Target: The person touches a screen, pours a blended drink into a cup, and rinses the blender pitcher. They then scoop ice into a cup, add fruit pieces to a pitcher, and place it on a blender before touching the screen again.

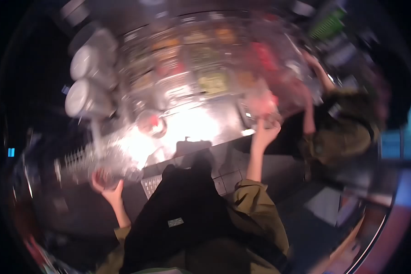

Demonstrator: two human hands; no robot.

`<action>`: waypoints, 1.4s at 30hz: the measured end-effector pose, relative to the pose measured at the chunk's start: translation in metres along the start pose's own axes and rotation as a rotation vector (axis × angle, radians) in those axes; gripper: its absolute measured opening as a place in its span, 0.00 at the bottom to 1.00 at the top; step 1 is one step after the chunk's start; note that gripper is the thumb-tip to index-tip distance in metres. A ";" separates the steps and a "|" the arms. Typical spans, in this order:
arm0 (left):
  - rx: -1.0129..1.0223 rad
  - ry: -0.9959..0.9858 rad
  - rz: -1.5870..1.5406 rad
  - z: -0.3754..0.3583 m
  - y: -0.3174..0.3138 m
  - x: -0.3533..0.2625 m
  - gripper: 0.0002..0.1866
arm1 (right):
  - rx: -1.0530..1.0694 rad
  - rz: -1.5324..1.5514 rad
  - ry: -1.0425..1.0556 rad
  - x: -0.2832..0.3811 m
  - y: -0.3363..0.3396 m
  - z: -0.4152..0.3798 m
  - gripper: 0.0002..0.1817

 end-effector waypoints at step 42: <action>-0.322 0.046 -0.025 0.159 0.519 0.131 0.11 | 0.894 1.037 -0.256 0.451 -0.327 -0.634 0.14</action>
Point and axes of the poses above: each hand's wrist, its own z-axis towards the middle knuckle, its own y-axis out of the back of the hand, x = y × z, the point moved 6 cm from there along z, towards the middle knuckle, and after that the axes turned 10 degrees about y, right-handed, at the moved point
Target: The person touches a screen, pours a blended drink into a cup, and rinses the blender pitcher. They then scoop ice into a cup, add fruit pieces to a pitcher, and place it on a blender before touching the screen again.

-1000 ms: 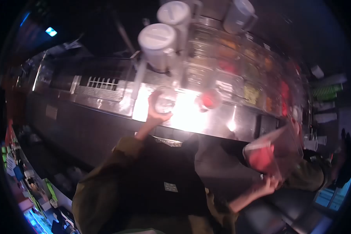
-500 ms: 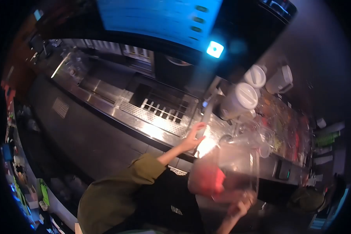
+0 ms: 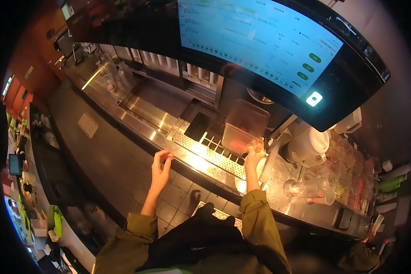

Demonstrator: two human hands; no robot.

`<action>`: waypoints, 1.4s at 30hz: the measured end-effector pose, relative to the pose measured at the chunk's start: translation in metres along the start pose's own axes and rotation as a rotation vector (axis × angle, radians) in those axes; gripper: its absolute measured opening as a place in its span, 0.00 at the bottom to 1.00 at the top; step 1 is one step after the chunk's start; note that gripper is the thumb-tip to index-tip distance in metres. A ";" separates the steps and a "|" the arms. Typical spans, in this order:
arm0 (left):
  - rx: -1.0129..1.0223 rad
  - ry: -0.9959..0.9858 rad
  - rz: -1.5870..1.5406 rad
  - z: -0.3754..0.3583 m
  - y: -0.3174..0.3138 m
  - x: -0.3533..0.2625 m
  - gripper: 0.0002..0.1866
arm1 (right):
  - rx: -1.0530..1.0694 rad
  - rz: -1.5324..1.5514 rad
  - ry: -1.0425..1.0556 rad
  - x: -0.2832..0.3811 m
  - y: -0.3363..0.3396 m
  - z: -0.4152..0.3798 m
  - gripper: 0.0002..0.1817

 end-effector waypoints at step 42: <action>0.090 0.196 -0.269 -0.076 -0.014 0.044 0.09 | 0.570 -1.222 1.586 0.314 -0.138 0.015 0.28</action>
Point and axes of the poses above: each hand's wrist, its own z-axis towards the middle knuckle, its own y-axis out of the back of the hand, x = y × z, the point moved 6 cm from there along z, towards the middle knuckle, and after that the axes turned 10 degrees about y, right-handed, at the moved point
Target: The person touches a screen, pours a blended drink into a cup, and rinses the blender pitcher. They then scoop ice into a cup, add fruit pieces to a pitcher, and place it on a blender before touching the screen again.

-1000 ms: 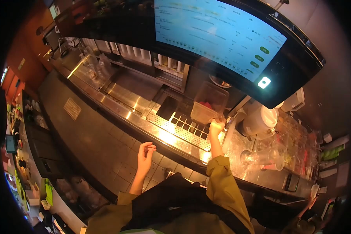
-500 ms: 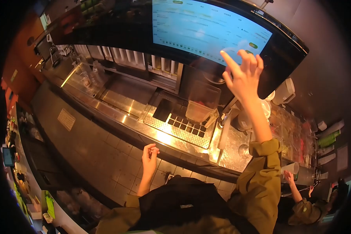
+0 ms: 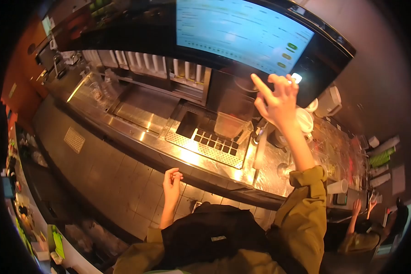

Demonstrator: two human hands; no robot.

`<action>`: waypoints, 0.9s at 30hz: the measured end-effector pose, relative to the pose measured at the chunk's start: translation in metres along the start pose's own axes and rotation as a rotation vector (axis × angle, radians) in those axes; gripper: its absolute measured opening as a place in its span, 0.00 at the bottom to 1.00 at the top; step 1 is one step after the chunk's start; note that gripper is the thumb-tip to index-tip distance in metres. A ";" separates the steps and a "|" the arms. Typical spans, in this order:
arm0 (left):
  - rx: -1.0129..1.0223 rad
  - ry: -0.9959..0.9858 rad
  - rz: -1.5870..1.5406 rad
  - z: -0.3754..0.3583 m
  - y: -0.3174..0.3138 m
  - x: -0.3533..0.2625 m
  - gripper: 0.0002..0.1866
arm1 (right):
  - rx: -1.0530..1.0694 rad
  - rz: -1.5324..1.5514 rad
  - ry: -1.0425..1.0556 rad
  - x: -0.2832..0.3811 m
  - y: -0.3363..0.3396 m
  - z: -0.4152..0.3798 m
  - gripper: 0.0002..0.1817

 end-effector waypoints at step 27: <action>0.089 0.039 0.041 0.005 -0.018 0.025 0.08 | -0.006 0.064 -0.180 0.009 -0.002 -0.004 0.09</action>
Point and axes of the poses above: each hand's wrist, its own z-axis towards the middle knuckle, its own y-axis out of the back of the hand, x = y × z, the point moved 6 cm from there along z, towards the middle knuckle, and after that the axes turned 10 degrees about y, right-handed, at the moved point
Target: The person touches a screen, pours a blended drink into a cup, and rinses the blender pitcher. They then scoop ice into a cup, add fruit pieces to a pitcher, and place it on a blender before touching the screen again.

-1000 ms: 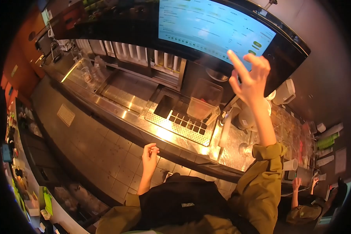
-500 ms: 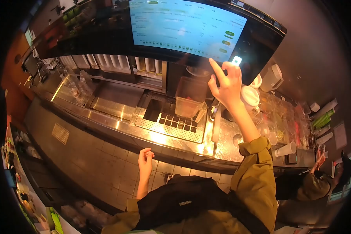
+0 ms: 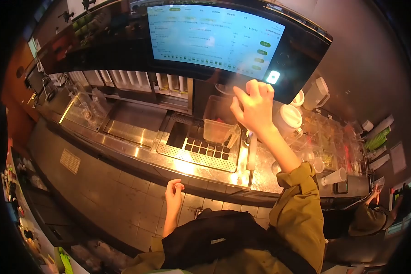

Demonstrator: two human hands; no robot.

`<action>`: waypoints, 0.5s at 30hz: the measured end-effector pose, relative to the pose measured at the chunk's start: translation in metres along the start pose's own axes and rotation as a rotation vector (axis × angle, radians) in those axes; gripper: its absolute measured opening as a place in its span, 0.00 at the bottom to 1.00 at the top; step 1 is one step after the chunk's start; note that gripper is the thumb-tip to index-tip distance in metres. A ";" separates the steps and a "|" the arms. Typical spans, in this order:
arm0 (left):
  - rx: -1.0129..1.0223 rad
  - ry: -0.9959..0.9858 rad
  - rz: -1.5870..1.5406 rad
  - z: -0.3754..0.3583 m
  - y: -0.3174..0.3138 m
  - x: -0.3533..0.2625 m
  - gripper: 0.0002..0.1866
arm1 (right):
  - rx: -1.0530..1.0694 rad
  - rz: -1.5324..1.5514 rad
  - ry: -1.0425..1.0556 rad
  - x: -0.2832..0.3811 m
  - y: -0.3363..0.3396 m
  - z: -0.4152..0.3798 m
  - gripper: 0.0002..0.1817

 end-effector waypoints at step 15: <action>-0.046 0.004 -0.021 -0.002 0.006 0.005 0.09 | -0.034 0.000 0.068 -0.017 0.021 0.037 0.24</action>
Point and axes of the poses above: each hand's wrist, its own z-axis towards the middle knuckle, its own y-axis out of the back of the hand, x = y × z, the point moved 6 cm from there along z, towards the middle knuckle, and after that the axes turned 10 degrees about y, right-handed, at the moved point
